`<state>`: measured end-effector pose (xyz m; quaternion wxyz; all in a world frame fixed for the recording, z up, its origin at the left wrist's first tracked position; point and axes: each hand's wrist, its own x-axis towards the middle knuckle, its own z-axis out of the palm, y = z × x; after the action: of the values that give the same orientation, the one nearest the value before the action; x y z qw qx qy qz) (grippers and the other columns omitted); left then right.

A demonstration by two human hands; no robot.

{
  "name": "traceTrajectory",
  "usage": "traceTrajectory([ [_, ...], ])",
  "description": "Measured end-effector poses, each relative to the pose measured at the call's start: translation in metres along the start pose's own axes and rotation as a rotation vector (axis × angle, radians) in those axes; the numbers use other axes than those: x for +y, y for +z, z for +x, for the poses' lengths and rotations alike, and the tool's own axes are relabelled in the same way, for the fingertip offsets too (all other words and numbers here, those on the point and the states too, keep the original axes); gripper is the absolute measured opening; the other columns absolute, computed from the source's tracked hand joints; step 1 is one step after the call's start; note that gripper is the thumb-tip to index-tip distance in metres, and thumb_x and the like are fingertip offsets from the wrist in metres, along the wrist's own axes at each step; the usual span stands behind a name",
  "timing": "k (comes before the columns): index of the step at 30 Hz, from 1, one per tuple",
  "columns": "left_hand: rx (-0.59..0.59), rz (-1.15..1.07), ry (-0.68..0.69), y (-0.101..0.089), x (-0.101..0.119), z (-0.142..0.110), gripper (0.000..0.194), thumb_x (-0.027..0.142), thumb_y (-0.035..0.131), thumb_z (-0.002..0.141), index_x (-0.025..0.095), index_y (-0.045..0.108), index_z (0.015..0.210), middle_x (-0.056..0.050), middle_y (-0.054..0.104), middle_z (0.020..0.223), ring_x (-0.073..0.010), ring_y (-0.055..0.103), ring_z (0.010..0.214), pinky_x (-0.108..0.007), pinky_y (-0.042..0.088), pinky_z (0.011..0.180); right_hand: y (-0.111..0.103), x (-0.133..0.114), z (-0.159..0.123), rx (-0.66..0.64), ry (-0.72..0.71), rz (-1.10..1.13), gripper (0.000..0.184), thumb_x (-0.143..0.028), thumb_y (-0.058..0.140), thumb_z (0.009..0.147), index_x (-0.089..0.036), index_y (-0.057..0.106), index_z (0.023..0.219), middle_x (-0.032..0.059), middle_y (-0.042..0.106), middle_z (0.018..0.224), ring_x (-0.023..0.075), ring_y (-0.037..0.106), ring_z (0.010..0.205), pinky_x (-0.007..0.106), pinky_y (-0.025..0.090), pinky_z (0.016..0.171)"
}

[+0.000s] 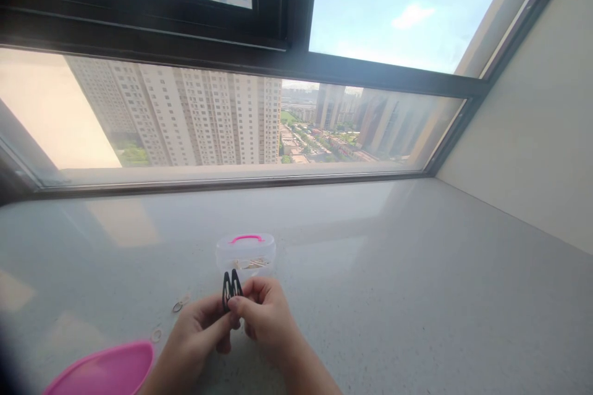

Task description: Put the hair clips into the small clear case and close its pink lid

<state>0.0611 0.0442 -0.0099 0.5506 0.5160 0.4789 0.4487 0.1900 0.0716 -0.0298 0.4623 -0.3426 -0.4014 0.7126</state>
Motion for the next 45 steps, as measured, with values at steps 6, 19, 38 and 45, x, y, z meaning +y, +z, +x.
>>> traceTrajectory([
  [6,-0.078,-0.063,-0.054,-0.0048,-0.0006,0.0033,0.024,0.035,0.071,0.069,0.014,0.064,0.058,-0.001,0.062,0.054,-0.0115,0.049,0.045,-0.022,0.036,0.045,-0.0004,0.0015,-0.0006,-0.086,0.018,0.04,0.031,-0.034,0.077,0.061,-0.016,0.052,0.065,-0.005,0.055,0.045,0.0026,0.031,0.029,0.017,0.015,0.031],
  [19,-0.103,-0.041,-0.054,-0.0053,-0.0091,0.0054,0.024,0.036,0.071,0.069,0.013,0.068,0.065,-0.001,0.062,0.06,-0.0112,0.049,0.047,-0.022,0.038,0.046,-0.003,0.0018,0.0,0.081,-0.128,-0.085,0.038,-0.042,0.077,0.061,-0.016,0.05,0.059,-0.0059,0.048,0.043,0.0047,0.034,0.034,0.018,0.018,0.033],
  [38,-0.07,0.027,-0.02,0.0009,-0.005,0.0037,0.022,0.034,0.068,0.074,0.013,0.07,0.07,0.0,0.062,0.058,-0.0119,0.051,0.048,-0.022,0.038,0.047,0.0018,-0.0022,-0.0002,0.003,-0.039,-0.014,0.04,-0.042,0.079,0.059,-0.018,0.047,0.058,-0.0081,0.046,0.04,0.0028,0.029,0.032,0.017,0.017,0.033],
  [45,-0.073,0.02,-0.033,0.0006,-0.0061,0.0048,0.027,0.038,0.068,0.073,0.012,0.07,0.07,-0.001,0.062,0.058,-0.012,0.05,0.047,-0.022,0.038,0.047,0.002,-0.0026,0.0,0.006,-0.043,-0.031,0.041,-0.044,0.08,0.058,-0.017,0.049,0.059,-0.0087,0.044,0.039,0.0025,0.029,0.032,0.017,0.018,0.033],
])
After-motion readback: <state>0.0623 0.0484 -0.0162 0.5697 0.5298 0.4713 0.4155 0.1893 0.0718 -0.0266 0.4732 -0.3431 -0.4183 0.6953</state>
